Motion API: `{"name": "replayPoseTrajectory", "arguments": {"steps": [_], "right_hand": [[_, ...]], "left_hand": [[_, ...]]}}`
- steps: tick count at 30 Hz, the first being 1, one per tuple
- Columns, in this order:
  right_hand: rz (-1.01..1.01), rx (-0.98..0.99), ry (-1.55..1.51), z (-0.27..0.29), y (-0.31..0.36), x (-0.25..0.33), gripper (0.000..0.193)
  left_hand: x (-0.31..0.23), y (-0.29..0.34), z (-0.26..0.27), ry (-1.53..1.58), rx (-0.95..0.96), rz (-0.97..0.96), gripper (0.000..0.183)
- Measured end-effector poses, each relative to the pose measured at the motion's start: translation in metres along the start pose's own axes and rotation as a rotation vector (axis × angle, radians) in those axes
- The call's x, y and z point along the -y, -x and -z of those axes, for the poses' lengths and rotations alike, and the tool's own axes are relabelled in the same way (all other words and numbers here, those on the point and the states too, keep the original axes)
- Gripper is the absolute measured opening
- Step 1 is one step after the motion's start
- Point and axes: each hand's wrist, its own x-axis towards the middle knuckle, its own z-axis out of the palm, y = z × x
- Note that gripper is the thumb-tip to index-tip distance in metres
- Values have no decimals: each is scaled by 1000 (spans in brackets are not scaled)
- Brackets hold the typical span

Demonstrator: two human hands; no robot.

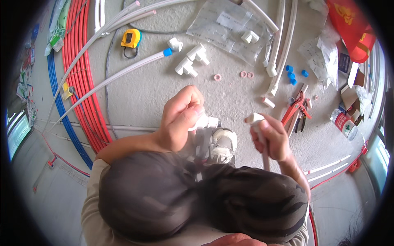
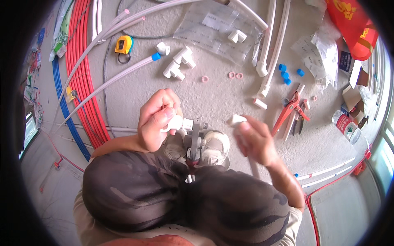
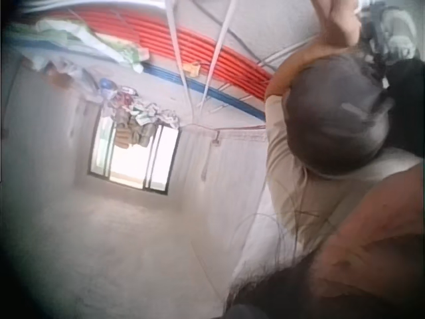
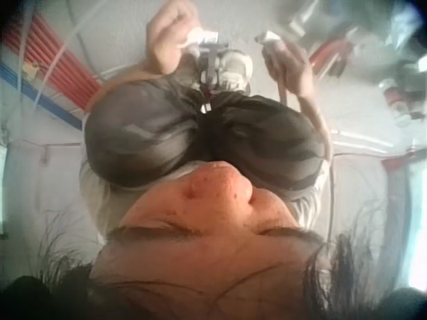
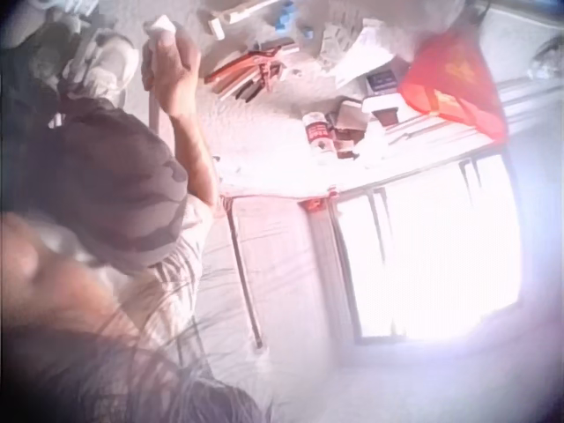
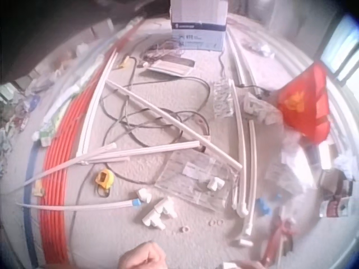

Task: The person assembles white plastic plumbing pipes and fittings on the floor. They use a pipe cutter to trim pipe ends, then connect pipes to elbow and tee fittings by hand, occasionally adjusting the assembly.

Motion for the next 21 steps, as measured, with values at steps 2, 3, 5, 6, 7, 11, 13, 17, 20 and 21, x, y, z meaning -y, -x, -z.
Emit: {"name": "replayPoseTrajectory", "arguments": {"steps": [2,3,5,6,7,11,13,17,20,21], "right_hand": [[68,86,81,-26,-4,21,57],[73,105,94,-32,-6,27,56],[82,146,120,-38,-9,34,53],[76,153,127,-39,-9,35,52],[71,161,134,-39,-9,36,52],[44,182,145,-46,-10,38,51],[44,206,151,-46,-13,38,51],[61,225,149,-46,-16,35,52],[64,220,151,-48,-15,37,53],[58,224,144,-47,-15,36,53]], "left_hand": [[4,-8,-7,-84,-25,-152,15],[1,-10,-10,-93,-12,-174,13],[3,-11,-11,-152,5,-268,12],[4,-11,-11,-182,6,-314,12],[3,-10,-12,-195,0,-325,11],[1,-8,-16,-229,-4,-346,11],[-3,-8,-14,-250,10,-348,11],[-4,-7,-11,-273,31,-363,12],[-2,-6,-11,-270,22,-366,12],[-2,-7,-11,-268,22,-369,12]]}}
